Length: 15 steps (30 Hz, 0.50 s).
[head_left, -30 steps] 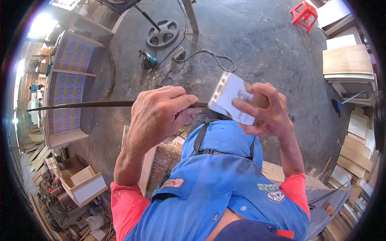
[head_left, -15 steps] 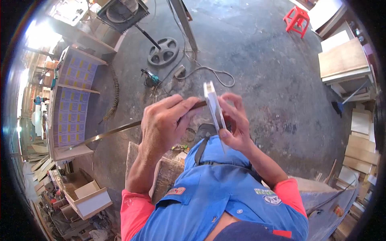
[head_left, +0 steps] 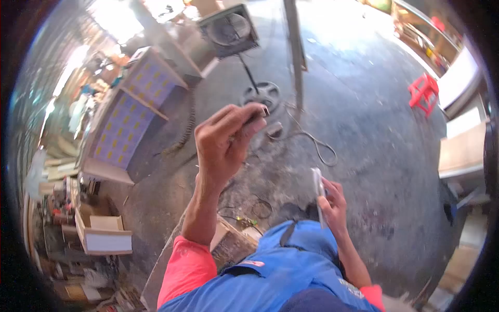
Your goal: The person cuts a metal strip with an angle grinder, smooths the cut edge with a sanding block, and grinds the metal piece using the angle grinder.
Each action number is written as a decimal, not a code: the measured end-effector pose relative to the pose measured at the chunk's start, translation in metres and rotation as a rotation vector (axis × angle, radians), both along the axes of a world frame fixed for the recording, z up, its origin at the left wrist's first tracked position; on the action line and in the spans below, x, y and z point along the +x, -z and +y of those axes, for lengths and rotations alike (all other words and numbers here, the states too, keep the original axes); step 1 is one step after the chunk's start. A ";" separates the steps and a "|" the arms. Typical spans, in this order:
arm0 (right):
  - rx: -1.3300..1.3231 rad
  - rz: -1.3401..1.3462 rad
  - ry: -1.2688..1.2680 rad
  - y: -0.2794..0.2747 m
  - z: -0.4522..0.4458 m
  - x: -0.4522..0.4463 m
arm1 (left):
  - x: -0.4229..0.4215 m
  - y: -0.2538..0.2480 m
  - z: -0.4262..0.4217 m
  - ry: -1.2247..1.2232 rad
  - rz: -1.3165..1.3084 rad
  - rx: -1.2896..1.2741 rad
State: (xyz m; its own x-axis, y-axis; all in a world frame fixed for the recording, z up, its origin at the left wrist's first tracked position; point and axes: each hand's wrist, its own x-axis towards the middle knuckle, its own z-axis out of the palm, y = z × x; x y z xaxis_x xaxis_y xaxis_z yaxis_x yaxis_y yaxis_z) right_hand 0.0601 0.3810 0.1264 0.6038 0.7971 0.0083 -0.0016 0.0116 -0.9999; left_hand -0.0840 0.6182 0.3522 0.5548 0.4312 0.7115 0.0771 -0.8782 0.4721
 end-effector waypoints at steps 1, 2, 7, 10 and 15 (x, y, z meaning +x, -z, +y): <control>-0.022 0.021 0.014 0.003 0.002 0.002 | -0.005 -0.011 0.011 -0.062 -0.068 -0.070; -0.072 -0.042 0.026 0.014 0.003 0.007 | -0.009 -0.014 0.023 -0.054 -0.148 -0.146; -0.091 -0.055 0.043 0.041 0.011 0.015 | -0.022 -0.021 0.061 0.009 -0.398 -0.310; -0.136 0.025 0.014 0.051 0.019 0.023 | -0.027 -0.025 0.064 -0.015 -0.443 -0.424; -0.039 -0.028 -0.087 0.027 0.064 0.033 | -0.031 -0.027 0.061 -0.063 -0.483 -0.434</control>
State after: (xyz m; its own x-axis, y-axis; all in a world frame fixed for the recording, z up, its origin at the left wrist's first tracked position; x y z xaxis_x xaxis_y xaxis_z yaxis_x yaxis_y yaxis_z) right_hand 0.0934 0.4451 0.0991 0.5321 0.8466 -0.0079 0.0269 -0.0262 -0.9993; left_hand -0.1149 0.6796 0.3794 0.1805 0.7565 0.6286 -0.1875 -0.6009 0.7770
